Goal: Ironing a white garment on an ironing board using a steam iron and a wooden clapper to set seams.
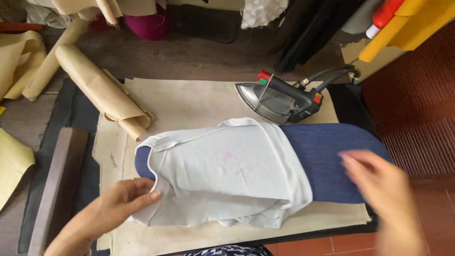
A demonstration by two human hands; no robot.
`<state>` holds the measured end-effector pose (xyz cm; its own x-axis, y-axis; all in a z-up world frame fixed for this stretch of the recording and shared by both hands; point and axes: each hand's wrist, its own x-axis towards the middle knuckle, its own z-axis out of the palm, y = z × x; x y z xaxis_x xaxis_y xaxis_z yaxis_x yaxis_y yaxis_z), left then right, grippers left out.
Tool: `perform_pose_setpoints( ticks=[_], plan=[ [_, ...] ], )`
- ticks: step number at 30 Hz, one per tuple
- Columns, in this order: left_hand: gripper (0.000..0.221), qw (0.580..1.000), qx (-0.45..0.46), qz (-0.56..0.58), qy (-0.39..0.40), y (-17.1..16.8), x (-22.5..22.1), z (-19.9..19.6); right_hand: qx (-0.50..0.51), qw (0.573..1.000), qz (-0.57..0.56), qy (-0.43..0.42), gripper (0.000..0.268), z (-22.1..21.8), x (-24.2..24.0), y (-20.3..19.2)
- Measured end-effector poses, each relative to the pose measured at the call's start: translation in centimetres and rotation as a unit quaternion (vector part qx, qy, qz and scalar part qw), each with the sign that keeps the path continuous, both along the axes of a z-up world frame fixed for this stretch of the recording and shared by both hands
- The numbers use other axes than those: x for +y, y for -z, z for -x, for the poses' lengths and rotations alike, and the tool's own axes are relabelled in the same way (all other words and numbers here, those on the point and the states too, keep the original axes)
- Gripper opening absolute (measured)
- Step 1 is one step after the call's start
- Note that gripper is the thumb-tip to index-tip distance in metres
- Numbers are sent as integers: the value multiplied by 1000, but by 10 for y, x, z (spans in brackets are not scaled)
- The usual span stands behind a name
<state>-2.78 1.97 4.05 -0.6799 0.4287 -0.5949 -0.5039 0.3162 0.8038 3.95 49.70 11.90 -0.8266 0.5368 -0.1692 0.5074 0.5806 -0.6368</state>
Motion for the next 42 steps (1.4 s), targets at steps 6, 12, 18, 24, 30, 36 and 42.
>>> perform_pose_setpoints(
  ticks=[6, 12, 18, 24, 30, 36, 42],
  plan=[
    [55, 983, -40, -8, -179, -20, 7, 5, -16, 927, -260, -269, 40, 102, -107, 31],
    [50, 968, 30, 34, -245, -23, 24, 29, 67, 920, -261, -285, 14, 118, -92, 38],
    [40, 978, 91, -10, -189, -24, 30, 57, 159, 937, -170, -261, 15, 112, -51, 48],
    [45, 983, 95, -12, -158, -26, 29, 73, -42, 911, -306, -273, 17, 136, -99, 54],
    [48, 988, 121, -20, -94, -57, 37, 78, 79, 978, 93, -168, 19, 110, -38, 46],
    [46, 986, 160, -25, -29, -60, 46, 83, 41, 951, -181, -249, 27, 120, -81, 16],
    [45, 981, 190, -8, 39, -62, 45, 88, -126, 913, -280, -267, 21, 171, -90, 65]
  ],
)
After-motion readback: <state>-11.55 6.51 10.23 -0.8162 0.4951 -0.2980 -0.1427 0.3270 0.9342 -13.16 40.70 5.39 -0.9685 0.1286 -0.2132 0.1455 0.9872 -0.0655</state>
